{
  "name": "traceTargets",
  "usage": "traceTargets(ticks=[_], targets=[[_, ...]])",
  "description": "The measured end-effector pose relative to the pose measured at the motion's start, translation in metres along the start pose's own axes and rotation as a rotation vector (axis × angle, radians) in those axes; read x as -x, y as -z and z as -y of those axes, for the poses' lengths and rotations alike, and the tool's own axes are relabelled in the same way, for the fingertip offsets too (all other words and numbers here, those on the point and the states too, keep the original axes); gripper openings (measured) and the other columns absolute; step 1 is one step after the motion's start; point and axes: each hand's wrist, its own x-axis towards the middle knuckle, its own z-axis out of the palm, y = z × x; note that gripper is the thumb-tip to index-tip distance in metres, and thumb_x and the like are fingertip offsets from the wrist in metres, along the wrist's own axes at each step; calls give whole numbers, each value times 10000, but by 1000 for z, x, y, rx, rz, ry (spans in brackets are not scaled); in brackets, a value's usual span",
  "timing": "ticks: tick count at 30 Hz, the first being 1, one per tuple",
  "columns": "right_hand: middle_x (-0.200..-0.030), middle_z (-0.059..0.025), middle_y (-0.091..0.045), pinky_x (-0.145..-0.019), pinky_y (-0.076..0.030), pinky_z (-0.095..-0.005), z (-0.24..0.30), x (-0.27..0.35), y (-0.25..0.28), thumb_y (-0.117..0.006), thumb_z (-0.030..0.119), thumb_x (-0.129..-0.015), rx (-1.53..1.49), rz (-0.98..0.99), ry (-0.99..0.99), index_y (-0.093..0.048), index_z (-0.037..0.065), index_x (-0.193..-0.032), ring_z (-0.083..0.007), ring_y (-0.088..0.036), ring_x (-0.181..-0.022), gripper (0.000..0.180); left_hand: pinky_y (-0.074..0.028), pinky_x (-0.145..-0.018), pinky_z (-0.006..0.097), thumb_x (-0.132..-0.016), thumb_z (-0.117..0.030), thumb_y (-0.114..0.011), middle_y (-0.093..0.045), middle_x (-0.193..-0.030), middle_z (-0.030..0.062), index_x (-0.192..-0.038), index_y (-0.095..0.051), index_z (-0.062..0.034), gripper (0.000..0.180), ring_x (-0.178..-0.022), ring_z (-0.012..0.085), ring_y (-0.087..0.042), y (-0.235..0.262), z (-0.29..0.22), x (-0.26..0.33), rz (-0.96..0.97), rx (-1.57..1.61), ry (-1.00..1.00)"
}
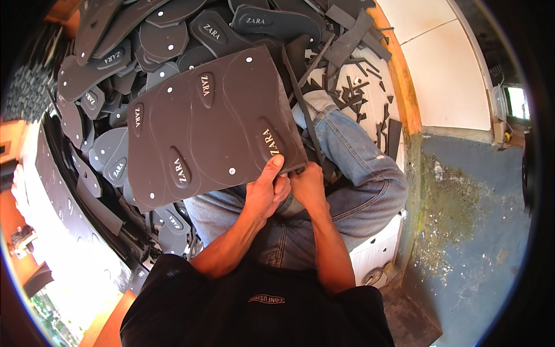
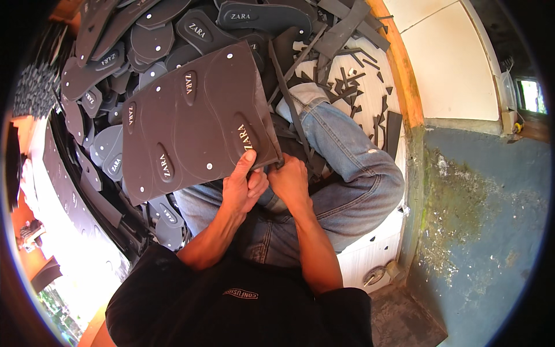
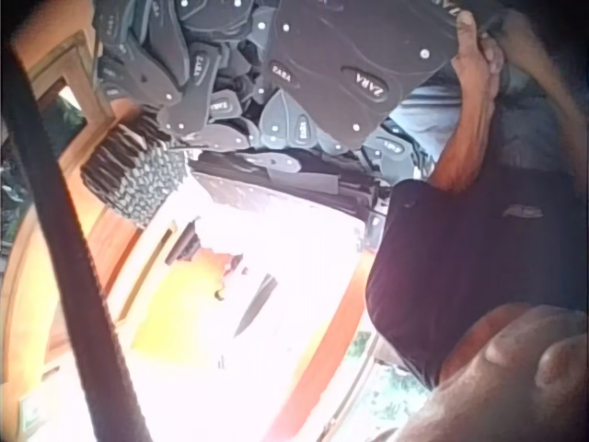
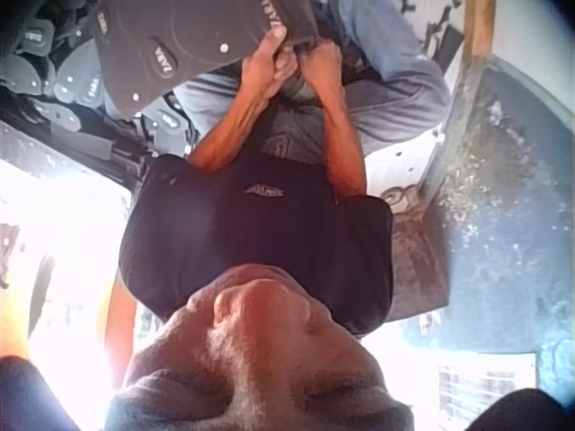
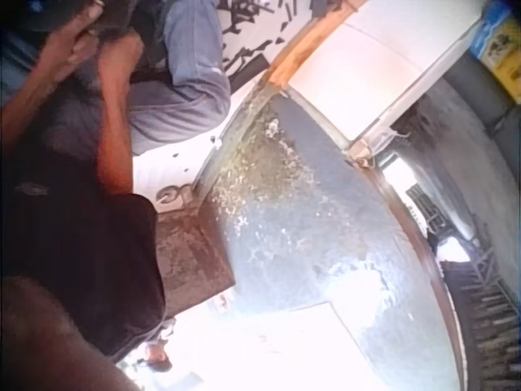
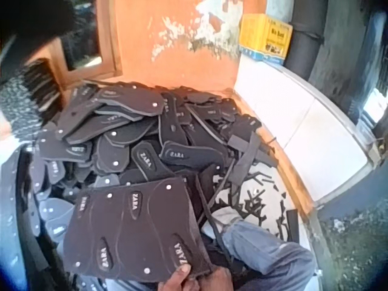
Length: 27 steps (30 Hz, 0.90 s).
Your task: The person trims the edges of multiple shoe soles using shears while sitting on the floor next to a pile of components.
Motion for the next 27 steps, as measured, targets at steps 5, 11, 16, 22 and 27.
traceTargets(ticks=[5,11,16,22,27], targets=[[-770,-278,-616,-705,-471,-484,7,-13,-11,-623,242,-772,-30,24,49,-618,-42,-810,-455,-591,-821,287,-219,-359,232,-912,-350,-571,-363,-481,-19,-736,-470,-85,334,-326,77,-249,0,-3,2,-22,-1,15],[-813,-238,-628,-708,-471,-473,-9,-32,-40,-616,296,-770,-59,-207,233,-623,-17,-864,-435,-590,-823,327,-215,-360,231,-921,-357,-557,-370,-492,-23,-730,-462,-90,342,-327,71,-246,-2,-3,3,-24,22,17],[-958,-186,-595,-770,-446,-466,-5,-38,-45,-622,369,-769,-4,-235,368,-613,35,-966,-393,-556,-907,388,-214,-358,231,-929,-351,-545,-371,-503,-27,-734,-461,-96,332,-331,69,-244,-1,-1,7,-1,39,17],[-713,-152,-617,-643,-475,-481,32,-42,-35,-625,326,-767,-14,-366,567,-614,19,-830,-398,-614,-711,314,-214,-357,231,-920,-356,-560,-360,-494,-31,-731,-455,-101,334,-331,70,-252,-4,-3,13,-62,34,48],[-727,-152,-627,-640,-481,-472,41,-46,-27,-636,316,-764,-95,-230,494,-615,22,-836,-390,-621,-718,303,-217,-358,229,-918,-354,-566,-362,-487,-28,-732,-458,-98,334,-332,72,-260,-5,1,16,-40,58,29]])
